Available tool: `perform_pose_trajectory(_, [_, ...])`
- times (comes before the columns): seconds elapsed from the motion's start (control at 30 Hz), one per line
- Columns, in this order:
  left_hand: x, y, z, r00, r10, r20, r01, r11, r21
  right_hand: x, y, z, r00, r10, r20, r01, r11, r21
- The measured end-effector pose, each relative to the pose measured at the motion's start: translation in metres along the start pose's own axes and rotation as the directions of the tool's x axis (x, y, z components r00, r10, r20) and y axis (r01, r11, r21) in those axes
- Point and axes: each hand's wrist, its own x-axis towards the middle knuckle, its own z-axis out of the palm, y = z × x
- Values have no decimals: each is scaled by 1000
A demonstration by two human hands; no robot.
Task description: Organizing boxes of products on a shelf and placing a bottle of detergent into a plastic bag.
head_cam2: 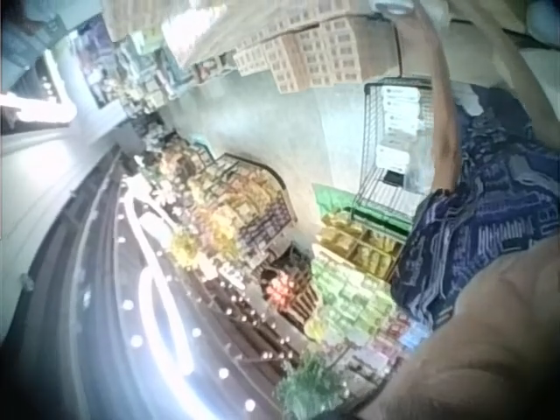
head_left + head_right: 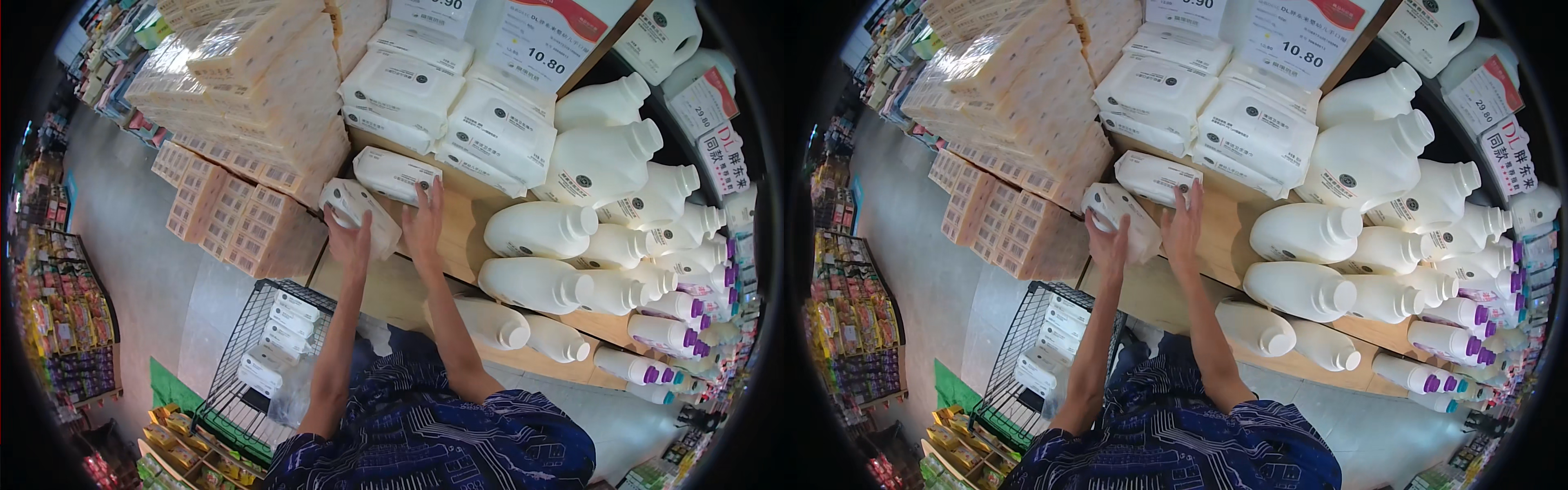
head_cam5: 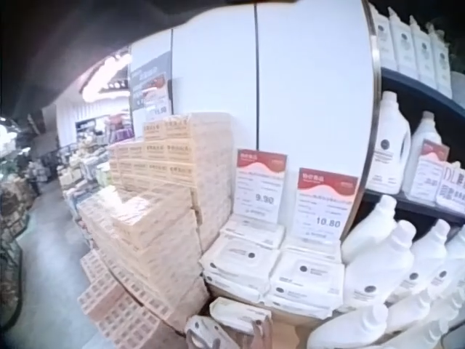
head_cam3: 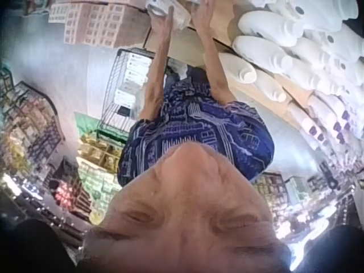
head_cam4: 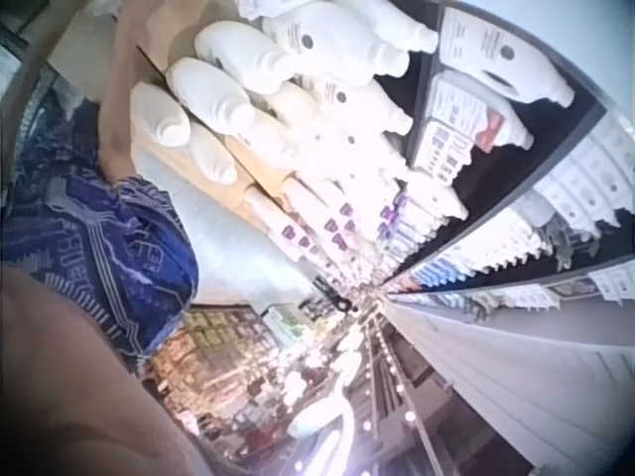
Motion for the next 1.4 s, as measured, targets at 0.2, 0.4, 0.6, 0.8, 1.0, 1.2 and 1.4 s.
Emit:
perform_pose_trajectory(0.2, [-8, 34, 41, 975, -53, 215, 145, 884, -443, 1, 8, 16, 995, 63, -78, -46, 978, 201])
perform_pose_trajectory(0.4, [-24, -31, 47, 975, 176, 138, -74, 837, -542, -11, -4, 22, 966, 200, -165, -148, 948, 283])
perform_pose_trajectory(0.6, [-20, -37, 40, 833, 52, 550, 384, 662, -644, -2, -5, 22, 943, 327, 67, -316, 809, 496])
perform_pose_trajectory(0.8, [-32, -86, 12, 873, 26, 487, 314, 734, -602, -15, -15, 40, 961, 227, 157, -276, 771, 574])
perform_pose_trajectory(1.0, [-89, -143, -69, 886, -142, 441, 383, 761, -524, -49, 19, 6, 960, 260, -105, -225, 937, 266])
perform_pose_trajectory(1.2, [-150, -327, -170, 796, -604, 31, 551, 702, -451, -159, -82, 20, 868, -153, 472, 24, 963, 268])
perform_pose_trajectory(1.4, [-169, -485, -286, 687, -589, -426, 660, 751, 25, -286, -131, 127, 399, -150, 904, -189, 952, 242])
